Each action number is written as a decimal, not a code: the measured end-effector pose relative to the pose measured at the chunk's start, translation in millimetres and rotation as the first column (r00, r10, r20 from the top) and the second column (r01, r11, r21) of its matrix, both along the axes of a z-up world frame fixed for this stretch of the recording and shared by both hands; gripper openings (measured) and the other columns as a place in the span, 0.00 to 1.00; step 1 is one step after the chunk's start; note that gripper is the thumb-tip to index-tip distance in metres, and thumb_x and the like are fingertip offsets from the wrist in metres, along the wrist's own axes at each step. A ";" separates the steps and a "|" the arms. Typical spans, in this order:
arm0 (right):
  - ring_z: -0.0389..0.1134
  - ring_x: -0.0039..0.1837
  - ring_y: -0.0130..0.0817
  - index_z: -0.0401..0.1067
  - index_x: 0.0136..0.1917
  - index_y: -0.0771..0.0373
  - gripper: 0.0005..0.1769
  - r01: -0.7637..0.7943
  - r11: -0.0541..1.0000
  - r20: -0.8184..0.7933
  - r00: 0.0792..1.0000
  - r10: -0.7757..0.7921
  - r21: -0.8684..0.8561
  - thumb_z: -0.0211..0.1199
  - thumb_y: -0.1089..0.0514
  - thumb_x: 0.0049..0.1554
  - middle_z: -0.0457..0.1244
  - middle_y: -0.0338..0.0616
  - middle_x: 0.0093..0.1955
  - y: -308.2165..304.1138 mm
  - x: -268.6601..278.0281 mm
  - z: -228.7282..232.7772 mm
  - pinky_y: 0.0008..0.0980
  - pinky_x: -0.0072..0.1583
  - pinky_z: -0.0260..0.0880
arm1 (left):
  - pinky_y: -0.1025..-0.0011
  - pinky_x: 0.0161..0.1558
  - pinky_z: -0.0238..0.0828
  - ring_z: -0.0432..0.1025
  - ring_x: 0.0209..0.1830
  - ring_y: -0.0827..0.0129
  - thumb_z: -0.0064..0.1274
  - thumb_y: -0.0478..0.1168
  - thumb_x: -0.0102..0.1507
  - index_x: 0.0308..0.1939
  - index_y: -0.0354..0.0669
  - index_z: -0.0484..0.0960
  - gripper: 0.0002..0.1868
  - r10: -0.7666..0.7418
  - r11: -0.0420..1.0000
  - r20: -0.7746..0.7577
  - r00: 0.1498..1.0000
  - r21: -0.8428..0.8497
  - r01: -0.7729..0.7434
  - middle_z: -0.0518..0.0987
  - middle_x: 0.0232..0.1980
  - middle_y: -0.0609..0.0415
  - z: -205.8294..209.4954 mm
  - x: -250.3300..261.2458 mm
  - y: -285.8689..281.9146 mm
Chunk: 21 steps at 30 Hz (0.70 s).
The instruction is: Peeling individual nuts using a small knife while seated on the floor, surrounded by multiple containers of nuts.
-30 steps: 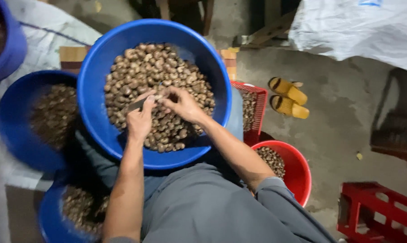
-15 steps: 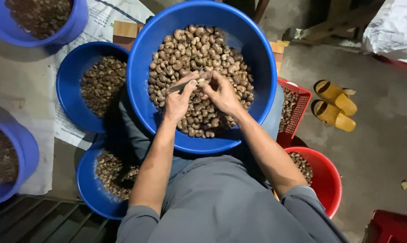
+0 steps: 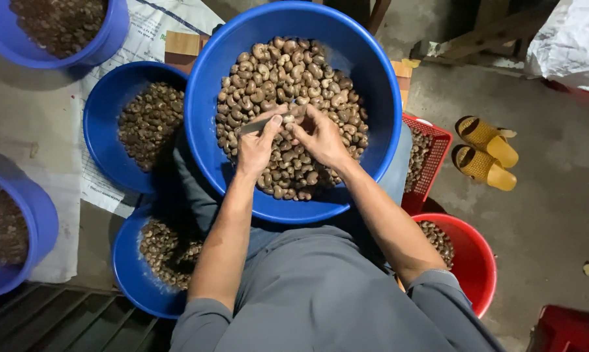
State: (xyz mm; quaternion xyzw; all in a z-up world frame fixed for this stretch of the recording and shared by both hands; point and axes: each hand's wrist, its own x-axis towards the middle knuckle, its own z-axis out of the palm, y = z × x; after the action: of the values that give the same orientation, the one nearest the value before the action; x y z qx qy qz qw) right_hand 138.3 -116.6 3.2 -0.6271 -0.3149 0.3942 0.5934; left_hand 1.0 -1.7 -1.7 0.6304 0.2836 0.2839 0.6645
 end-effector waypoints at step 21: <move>0.74 0.38 0.36 0.73 0.58 0.66 0.14 0.096 0.995 0.167 0.982 -0.092 -0.017 0.69 0.62 0.59 0.70 0.55 0.43 0.5 1.7 -5.9 0.35 0.40 0.76 | 0.57 0.54 0.80 0.70 0.64 0.56 0.52 0.42 0.74 0.56 0.40 0.85 0.13 -0.086 0.996 0.028 0.996 -0.005 0.086 0.78 0.64 0.38 11.7 0.8 1.6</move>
State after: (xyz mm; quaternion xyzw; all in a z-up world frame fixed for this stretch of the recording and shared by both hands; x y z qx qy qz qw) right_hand 140.0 -116.1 -2.7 -0.6792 -0.3283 0.3163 0.5752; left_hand 1.9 -0.1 9.9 0.6359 0.2478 0.2631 0.6819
